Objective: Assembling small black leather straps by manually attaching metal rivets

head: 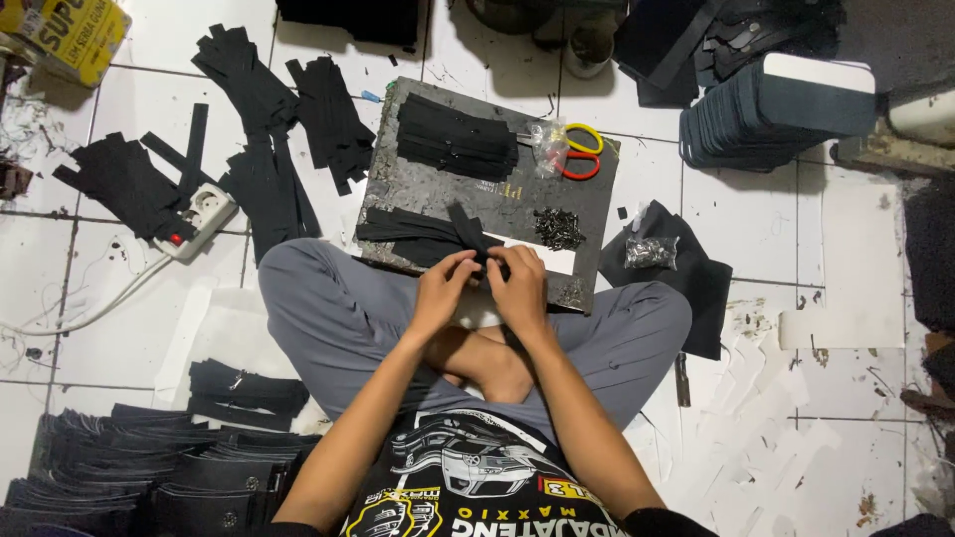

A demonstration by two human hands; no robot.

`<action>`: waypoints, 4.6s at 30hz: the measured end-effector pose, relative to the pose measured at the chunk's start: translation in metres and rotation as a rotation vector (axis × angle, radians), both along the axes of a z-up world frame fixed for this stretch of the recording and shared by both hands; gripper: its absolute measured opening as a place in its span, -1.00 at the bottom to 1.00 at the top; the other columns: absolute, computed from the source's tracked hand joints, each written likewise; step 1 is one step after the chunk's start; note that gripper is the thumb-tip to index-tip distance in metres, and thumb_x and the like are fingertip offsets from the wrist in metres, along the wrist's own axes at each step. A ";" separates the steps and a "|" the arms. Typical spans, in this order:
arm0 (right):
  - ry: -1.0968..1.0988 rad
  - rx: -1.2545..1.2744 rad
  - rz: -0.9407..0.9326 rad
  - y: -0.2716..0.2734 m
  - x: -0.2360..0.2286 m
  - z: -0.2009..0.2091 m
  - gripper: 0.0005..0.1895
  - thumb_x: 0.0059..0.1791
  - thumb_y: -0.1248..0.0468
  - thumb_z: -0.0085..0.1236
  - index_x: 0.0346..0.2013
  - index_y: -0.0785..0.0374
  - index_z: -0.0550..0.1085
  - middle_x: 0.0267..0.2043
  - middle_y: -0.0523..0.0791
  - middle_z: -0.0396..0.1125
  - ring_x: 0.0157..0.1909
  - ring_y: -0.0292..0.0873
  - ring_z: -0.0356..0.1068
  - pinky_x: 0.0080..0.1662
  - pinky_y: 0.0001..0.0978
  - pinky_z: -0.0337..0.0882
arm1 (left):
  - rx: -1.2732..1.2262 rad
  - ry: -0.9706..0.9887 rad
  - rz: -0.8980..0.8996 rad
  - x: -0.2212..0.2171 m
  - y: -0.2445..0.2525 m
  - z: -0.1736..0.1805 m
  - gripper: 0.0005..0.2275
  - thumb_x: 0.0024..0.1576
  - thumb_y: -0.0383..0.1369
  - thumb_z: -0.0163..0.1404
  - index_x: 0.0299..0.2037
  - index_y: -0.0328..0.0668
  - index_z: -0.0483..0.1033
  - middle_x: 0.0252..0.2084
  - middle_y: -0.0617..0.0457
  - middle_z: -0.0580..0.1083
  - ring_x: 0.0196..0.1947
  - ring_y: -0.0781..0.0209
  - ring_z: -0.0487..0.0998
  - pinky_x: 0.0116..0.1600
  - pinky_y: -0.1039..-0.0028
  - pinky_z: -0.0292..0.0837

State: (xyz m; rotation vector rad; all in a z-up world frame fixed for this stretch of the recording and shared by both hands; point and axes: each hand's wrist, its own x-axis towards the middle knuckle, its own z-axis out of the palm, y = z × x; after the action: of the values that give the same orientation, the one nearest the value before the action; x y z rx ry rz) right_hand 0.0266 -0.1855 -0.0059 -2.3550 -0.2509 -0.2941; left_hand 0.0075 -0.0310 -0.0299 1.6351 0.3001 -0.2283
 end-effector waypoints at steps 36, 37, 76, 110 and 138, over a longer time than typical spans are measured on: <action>0.535 0.710 -0.141 -0.034 -0.051 0.047 -0.80 -0.02 0.27 0.32 -0.11 0.19 0.66 -0.36 -0.12 0.49 -0.27 -0.37 0.37 -0.17 -0.46 0.52 | 0.084 -0.233 -0.097 -0.023 -0.016 0.078 -0.95 0.12 -0.41 0.22 -0.24 -0.10 0.68 -0.49 0.03 0.59 -0.44 0.29 0.59 -0.25 0.42 0.52; 0.535 0.712 -0.146 -0.035 -0.053 0.045 -0.80 -0.02 0.27 0.32 -0.11 0.19 0.66 -0.36 -0.12 0.49 -0.27 -0.37 0.37 -0.17 -0.46 0.52 | 0.083 -0.231 -0.101 -0.023 -0.016 0.081 -0.95 0.12 -0.41 0.22 -0.24 -0.10 0.68 -0.49 0.03 0.59 -0.44 0.29 0.59 -0.25 0.42 0.52; 0.439 0.994 -0.277 -0.035 -0.068 0.030 -0.85 0.06 0.25 0.22 -0.16 0.29 0.55 -0.30 -0.15 0.40 -0.22 -0.36 0.35 -0.11 -0.54 0.42 | -0.197 0.016 0.010 -0.038 -0.052 0.063 -0.93 0.14 -0.45 0.21 -0.22 -0.23 0.68 -0.35 0.07 0.61 -0.28 0.36 0.51 -0.09 0.47 0.48; -0.115 -0.015 -0.009 -0.096 0.030 0.004 -0.91 -0.01 0.34 0.28 -0.22 0.16 0.56 -0.23 -0.11 0.35 -0.09 -0.04 0.36 -0.07 -0.22 0.30 | 0.112 -0.016 -0.018 -0.025 -0.025 0.065 -0.92 0.18 -0.42 0.17 -0.17 -0.13 0.68 -0.41 -0.01 0.62 -0.33 0.24 0.61 -0.15 0.34 0.52; 0.527 1.537 -0.124 -0.025 -0.056 0.038 -0.82 0.18 0.28 -0.13 -0.08 0.36 0.37 -0.35 -0.10 0.16 -0.28 -0.23 0.23 -0.18 -0.44 0.27 | 0.019 -0.099 -0.089 -0.022 -0.017 0.090 -0.94 0.15 -0.44 0.14 -0.21 -0.17 0.65 -0.38 -0.07 0.60 -0.28 0.16 0.63 -0.08 0.29 0.55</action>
State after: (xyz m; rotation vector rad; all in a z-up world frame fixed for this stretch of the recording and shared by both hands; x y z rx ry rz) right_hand -0.0294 -0.2101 0.0322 -0.8461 0.3085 0.1033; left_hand -0.0145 -0.0480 0.0602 1.6749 0.1546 -0.2112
